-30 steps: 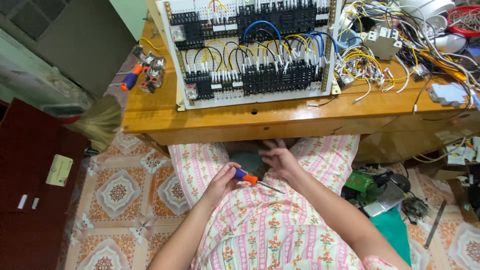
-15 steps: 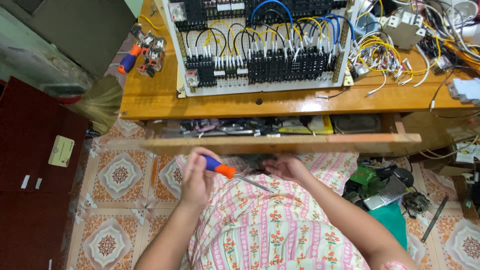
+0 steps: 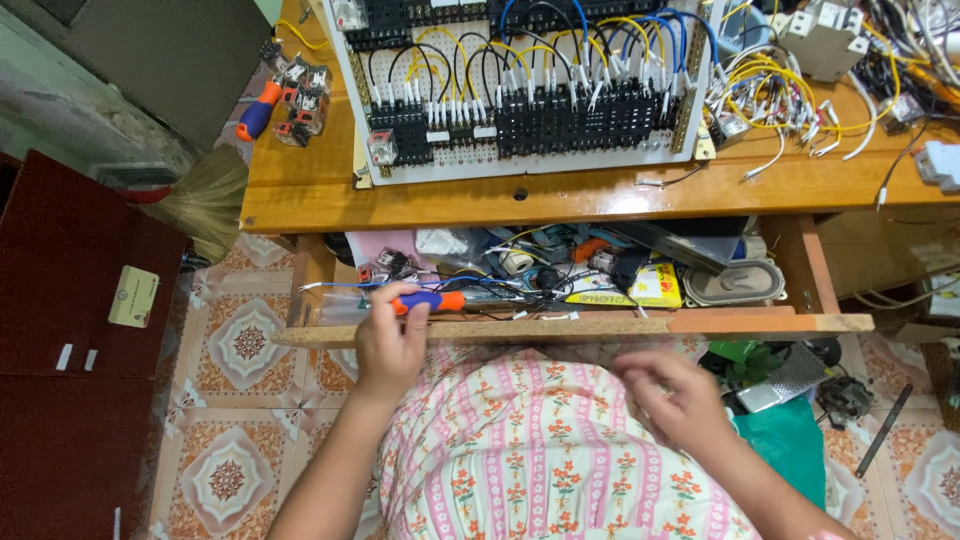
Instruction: Wiring an electrical panel by inserting wires into terminal blocks and securing them with a screwdriver.
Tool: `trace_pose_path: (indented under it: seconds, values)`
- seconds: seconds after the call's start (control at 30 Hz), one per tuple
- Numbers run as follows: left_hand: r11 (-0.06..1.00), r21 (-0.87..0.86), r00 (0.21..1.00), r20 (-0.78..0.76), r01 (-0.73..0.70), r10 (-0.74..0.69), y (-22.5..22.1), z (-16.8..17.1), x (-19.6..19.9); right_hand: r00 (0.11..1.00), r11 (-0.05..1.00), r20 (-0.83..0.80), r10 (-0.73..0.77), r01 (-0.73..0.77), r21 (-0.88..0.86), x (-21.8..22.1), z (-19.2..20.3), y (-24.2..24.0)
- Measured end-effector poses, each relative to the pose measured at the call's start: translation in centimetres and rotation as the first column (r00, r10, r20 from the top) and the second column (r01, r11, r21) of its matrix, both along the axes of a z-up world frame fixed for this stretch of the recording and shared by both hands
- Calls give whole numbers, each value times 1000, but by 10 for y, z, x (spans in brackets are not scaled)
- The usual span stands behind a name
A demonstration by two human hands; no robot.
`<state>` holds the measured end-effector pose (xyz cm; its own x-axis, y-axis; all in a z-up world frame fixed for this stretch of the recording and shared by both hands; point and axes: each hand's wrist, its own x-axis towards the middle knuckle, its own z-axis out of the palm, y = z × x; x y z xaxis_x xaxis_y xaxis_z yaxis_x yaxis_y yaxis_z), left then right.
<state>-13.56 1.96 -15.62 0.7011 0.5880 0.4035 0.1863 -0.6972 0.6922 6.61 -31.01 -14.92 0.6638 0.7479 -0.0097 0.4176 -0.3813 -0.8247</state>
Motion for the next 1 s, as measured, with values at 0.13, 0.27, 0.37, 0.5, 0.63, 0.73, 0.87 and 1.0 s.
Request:
trace_pose_path:
  seconds: [0.13,0.27,0.37,0.5,0.63,0.73,0.87,1.0]
  values:
    - [931,355,997,27,-80,75,-8,-15,3,720,994,694,-19,-64,94,4,11,12]
    - [968,247,997,63,-47,33,-13,-10,-1,591,997,806,-35,72,-10,1,14,13]
    - [961,273,998,61,-43,27,-24,-10,-10,691,999,722,13,17,-35,2,17,13]
    - [951,306,999,29,-29,21,-36,-14,-26,729,996,680,75,-83,-20,-3,2,4]
    - [957,291,999,-54,13,3,-38,-2,-30,726,996,681,92,-72,-58,-4,10,0]
    - [932,356,994,-106,68,-32,-35,19,-21,880,966,412,237,-170,-193,14,53,11]
    - [896,440,980,149,54,-132,-15,36,17,797,920,566,212,-358,159,89,127,63]
    - [954,301,921,372,-4,-113,6,112,57,767,972,612,-195,67,227,200,135,130]
